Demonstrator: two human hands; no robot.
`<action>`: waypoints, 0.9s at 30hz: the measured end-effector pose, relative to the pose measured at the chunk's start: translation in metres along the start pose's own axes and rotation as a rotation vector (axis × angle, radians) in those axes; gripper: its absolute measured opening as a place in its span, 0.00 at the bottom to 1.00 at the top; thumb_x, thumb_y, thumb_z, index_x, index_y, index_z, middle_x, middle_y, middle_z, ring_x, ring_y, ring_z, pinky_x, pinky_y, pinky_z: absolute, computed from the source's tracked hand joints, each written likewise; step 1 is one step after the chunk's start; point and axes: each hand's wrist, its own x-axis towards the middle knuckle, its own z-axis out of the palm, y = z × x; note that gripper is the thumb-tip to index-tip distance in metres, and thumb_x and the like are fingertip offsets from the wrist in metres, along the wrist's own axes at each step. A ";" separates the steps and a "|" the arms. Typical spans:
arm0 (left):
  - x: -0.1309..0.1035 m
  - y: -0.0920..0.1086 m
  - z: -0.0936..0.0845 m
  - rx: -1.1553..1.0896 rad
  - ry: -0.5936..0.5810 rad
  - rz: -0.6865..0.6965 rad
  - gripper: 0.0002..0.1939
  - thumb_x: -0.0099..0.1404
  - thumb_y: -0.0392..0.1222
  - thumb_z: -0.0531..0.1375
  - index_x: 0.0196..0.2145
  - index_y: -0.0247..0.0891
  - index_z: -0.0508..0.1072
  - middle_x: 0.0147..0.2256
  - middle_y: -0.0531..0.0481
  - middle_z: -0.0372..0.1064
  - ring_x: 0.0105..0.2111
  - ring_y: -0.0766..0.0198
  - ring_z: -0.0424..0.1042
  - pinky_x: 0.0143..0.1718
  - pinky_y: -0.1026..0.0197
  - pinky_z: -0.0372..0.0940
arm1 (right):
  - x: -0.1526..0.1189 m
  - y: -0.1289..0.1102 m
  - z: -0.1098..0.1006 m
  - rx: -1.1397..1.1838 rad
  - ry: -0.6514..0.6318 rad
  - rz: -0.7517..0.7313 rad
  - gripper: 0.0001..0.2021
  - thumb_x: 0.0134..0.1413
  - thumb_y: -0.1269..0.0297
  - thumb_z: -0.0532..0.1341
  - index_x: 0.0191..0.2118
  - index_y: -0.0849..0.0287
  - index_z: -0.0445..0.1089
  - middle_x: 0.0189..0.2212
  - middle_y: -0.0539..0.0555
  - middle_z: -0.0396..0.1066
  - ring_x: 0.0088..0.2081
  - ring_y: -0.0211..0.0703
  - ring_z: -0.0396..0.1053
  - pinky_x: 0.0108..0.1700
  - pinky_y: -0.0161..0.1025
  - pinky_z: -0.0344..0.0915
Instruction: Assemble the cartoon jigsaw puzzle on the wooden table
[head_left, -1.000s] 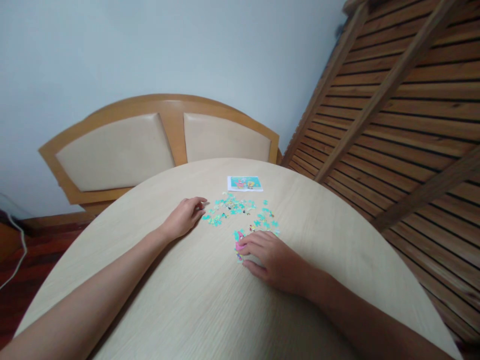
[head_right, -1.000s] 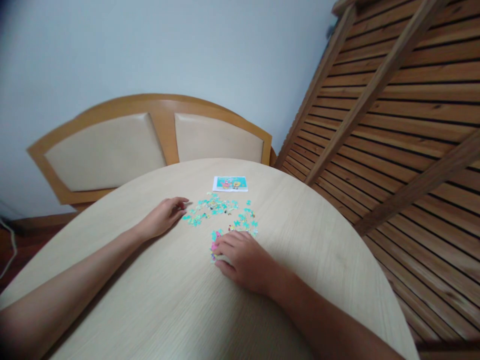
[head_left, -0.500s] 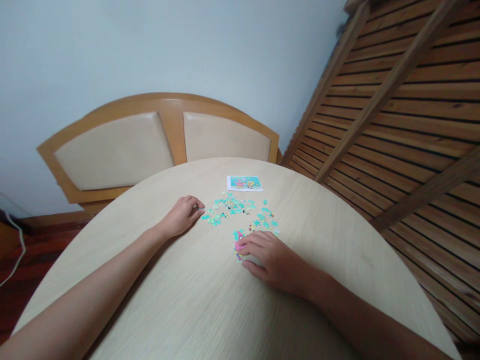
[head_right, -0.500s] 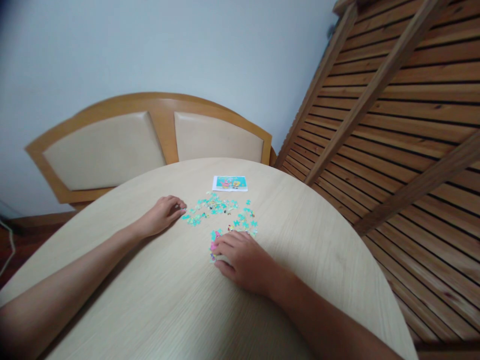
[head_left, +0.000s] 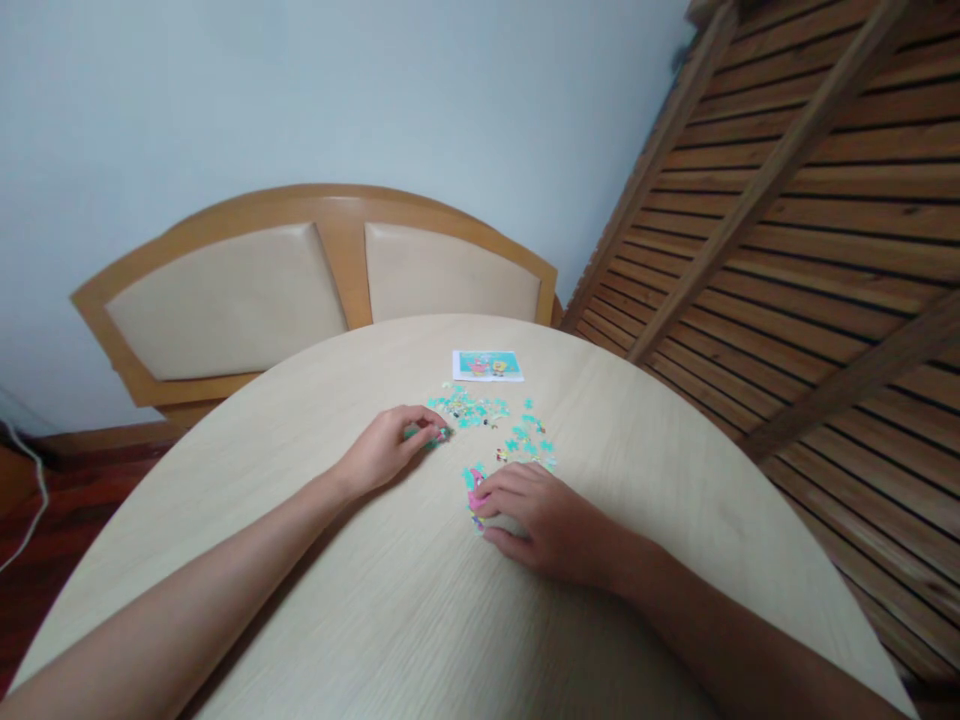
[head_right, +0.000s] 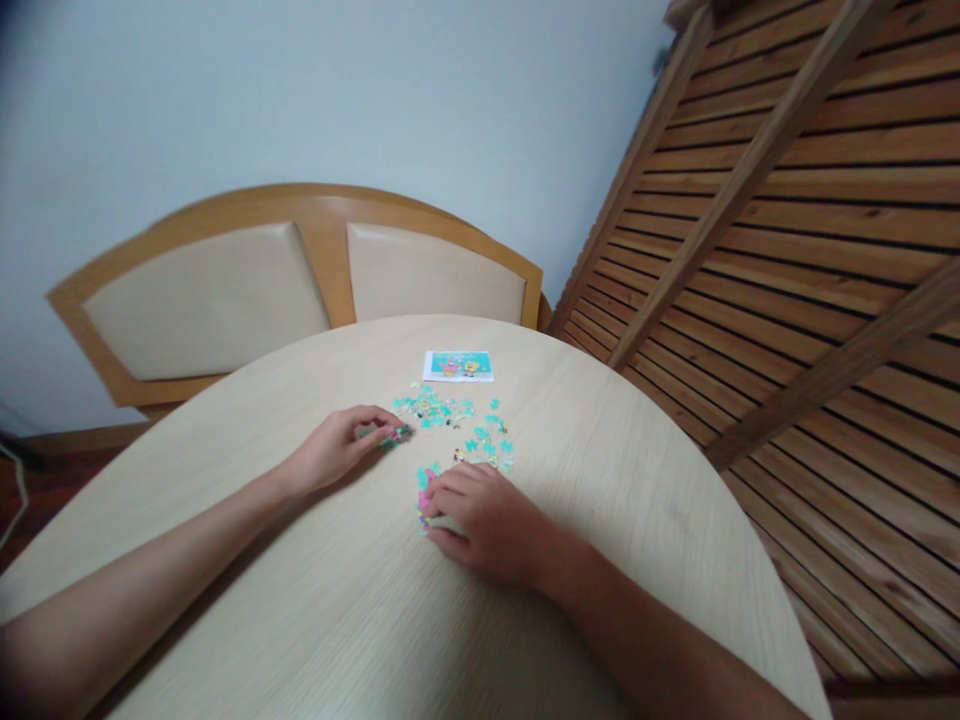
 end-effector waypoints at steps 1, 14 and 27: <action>-0.002 0.004 0.006 -0.015 -0.001 0.020 0.11 0.70 0.45 0.57 0.42 0.39 0.78 0.41 0.46 0.78 0.42 0.58 0.75 0.46 0.57 0.67 | 0.000 0.000 -0.001 0.006 -0.004 -0.005 0.06 0.61 0.66 0.62 0.43 0.58 0.73 0.46 0.55 0.76 0.49 0.48 0.71 0.53 0.46 0.64; -0.016 0.029 0.025 -0.094 -0.077 0.043 0.10 0.68 0.43 0.61 0.36 0.39 0.82 0.33 0.47 0.79 0.34 0.60 0.74 0.37 0.61 0.67 | -0.001 -0.002 0.000 -0.019 -0.011 0.011 0.08 0.61 0.64 0.64 0.45 0.58 0.73 0.47 0.57 0.75 0.50 0.48 0.71 0.54 0.46 0.65; -0.018 0.026 0.031 -0.003 -0.068 0.088 0.07 0.67 0.42 0.61 0.33 0.40 0.78 0.31 0.50 0.76 0.35 0.61 0.72 0.42 0.59 0.64 | -0.001 -0.002 -0.001 -0.024 0.003 0.013 0.07 0.63 0.65 0.62 0.45 0.57 0.74 0.46 0.57 0.74 0.49 0.48 0.70 0.54 0.47 0.66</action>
